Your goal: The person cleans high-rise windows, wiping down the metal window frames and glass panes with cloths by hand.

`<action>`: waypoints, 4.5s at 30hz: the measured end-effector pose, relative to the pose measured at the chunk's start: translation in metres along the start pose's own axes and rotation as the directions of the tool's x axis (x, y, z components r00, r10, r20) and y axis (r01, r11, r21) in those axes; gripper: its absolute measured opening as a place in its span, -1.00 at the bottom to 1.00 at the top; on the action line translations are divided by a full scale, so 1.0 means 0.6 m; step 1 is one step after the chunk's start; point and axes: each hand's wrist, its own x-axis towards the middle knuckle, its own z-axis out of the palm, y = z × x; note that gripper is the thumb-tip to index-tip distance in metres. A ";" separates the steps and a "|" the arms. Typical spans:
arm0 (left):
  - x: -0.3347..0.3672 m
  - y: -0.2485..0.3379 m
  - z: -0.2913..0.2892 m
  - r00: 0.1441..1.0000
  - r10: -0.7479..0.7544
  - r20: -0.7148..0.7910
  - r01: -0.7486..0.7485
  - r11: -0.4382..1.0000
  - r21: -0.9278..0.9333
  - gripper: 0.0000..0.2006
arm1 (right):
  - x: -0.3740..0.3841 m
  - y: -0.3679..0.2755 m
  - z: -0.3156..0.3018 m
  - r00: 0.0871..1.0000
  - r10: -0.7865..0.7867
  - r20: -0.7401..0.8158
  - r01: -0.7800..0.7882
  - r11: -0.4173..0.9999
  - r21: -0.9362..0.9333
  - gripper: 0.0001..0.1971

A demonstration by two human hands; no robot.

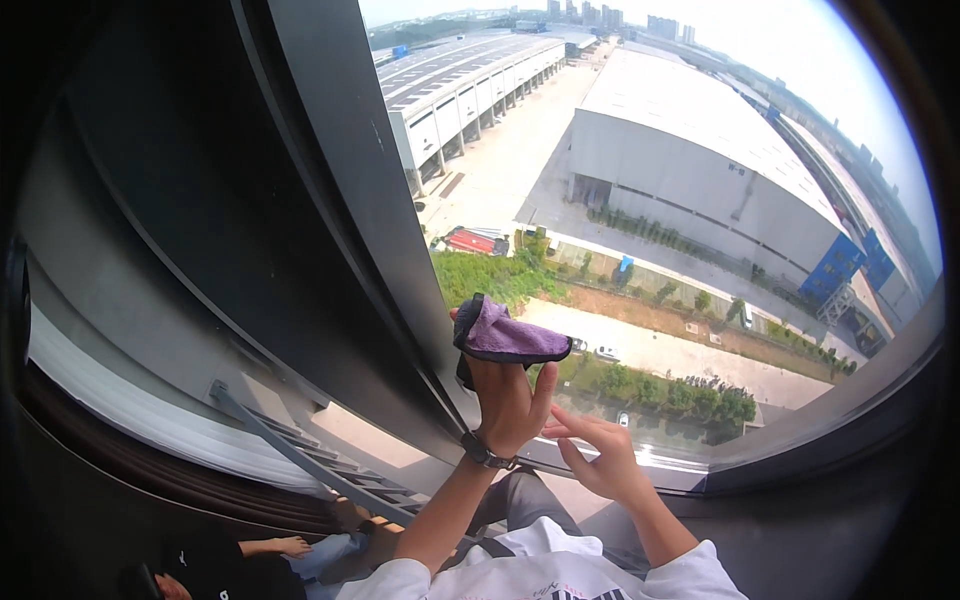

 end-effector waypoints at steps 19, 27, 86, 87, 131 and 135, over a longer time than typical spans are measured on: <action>0.118 0.048 0.029 0.917 0.362 -0.166 -0.289 0.891 0.349 -0.47 | -0.242 0.199 0.038 0.836 0.546 0.049 -0.548 0.825 0.137 -0.78; -0.139 -0.089 0.122 0.996 -0.050 0.075 0.033 0.978 0.206 -0.32 | -0.260 0.210 0.031 0.805 0.593 0.008 -0.589 0.798 0.129 -0.76; 0.013 0.058 0.002 0.977 0.192 0.089 -0.198 0.978 0.065 -0.39 | 0.060 0.047 -0.133 0.505 -0.705 -0.498 0.060 0.605 -0.794 -0.85; 0.013 0.058 0.006 0.976 0.195 0.095 -0.202 0.977 0.070 -0.38 | 0.066 0.040 -0.131 0.522 -0.679 -0.516 0.065 0.635 -0.769 -0.87; -0.157 0.018 0.075 0.966 0.009 0.258 0.061 0.963 -0.262 -0.32 | 0.022 0.117 -0.021 0.938 -0.341 -0.061 0.322 0.924 -0.209 -0.69; -0.110 -0.032 0.105 0.929 0.220 0.296 -0.175 0.969 -0.173 -0.43 | -0.007 0.093 -0.022 0.881 -0.292 -0.372 0.209 0.946 -0.247 -0.73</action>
